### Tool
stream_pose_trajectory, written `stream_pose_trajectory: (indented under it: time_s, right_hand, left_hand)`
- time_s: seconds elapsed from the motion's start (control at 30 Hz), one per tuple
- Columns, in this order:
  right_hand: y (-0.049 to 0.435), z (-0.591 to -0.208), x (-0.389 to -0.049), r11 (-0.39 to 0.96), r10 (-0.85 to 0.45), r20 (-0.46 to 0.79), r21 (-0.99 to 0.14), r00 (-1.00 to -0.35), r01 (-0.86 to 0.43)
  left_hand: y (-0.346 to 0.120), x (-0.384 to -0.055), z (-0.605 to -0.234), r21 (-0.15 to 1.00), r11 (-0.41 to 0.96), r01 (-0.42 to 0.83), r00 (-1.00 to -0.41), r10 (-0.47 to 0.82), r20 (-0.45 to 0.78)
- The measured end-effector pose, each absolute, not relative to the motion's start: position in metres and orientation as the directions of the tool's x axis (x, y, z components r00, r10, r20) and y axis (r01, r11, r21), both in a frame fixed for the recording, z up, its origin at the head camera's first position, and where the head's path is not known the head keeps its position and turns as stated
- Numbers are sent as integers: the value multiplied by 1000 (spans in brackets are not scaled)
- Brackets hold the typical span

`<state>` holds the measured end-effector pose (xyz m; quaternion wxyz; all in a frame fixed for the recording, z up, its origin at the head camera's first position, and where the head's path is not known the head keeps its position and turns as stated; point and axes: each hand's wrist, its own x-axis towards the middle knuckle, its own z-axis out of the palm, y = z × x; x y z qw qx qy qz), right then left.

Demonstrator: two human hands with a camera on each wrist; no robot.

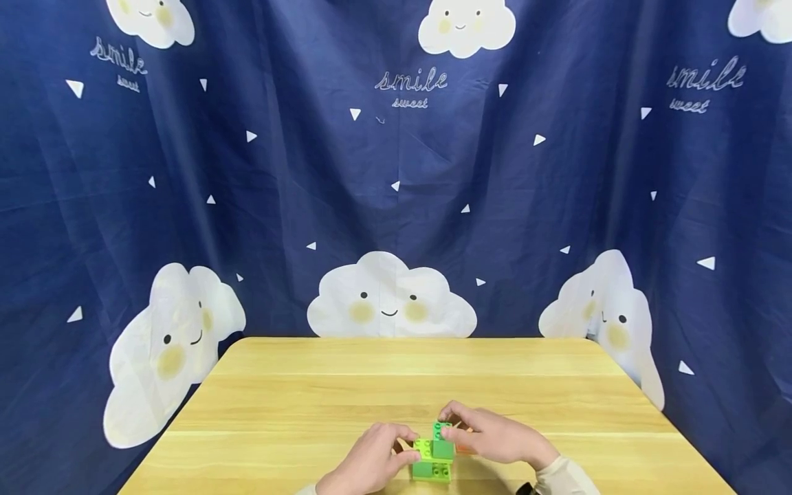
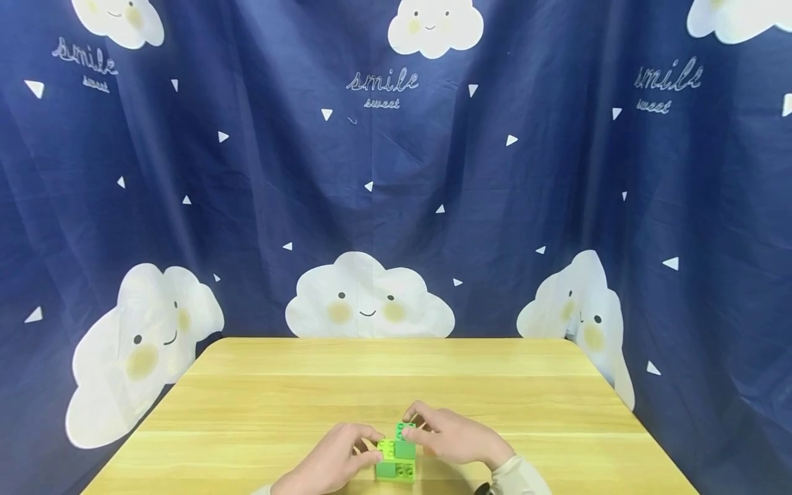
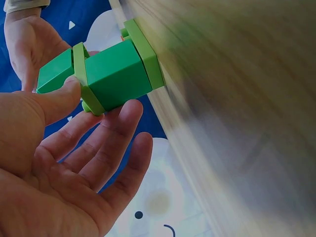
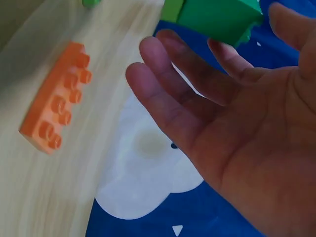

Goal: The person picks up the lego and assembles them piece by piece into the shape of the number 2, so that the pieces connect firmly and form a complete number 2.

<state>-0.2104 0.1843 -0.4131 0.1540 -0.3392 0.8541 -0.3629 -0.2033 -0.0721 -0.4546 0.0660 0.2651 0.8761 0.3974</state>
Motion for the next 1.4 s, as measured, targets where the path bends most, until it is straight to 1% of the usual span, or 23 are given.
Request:
stream_pose_trajectory:
  time_s: [0.1, 0.23, 0.63, 0.73, 1.0, 1.2, 1.4]
  right_hand:
    - [188, -408, -209, 555, -647, 19, -674, -763, -487]
    - [192, -402, -209, 587, -606, 39, -652, -794, -480]
    - [200, -394, -210, 598, -583, 56, -646, -810, -475]
    - [202, -393, -211, 597, -582, 66, -642, -810, -481]
    - [209, -394, -214, 565, -607, 122, -629, -785, -535]
    - [216, -395, -218, 533, -614, 115, -670, -781, -517]
    - [222, -399, -222, 487, -619, 156, -693, -770, -532]
  left_hand:
    - [-72, -202, -455, 726, 547, 416, -851, 515, 99]
    - [-72, -201, -455, 705, 552, 445, -844, 521, 125]
    - [-72, -201, -455, 690, 559, 459, -844, 518, 142]
    - [-71, -202, -455, 688, 561, 461, -843, 519, 143]
    - [-71, -203, -455, 694, 562, 449, -846, 518, 128]
    - [-72, -204, -456, 696, 557, 453, -844, 521, 132]
    - [-72, -203, -457, 703, 548, 453, -842, 521, 136]
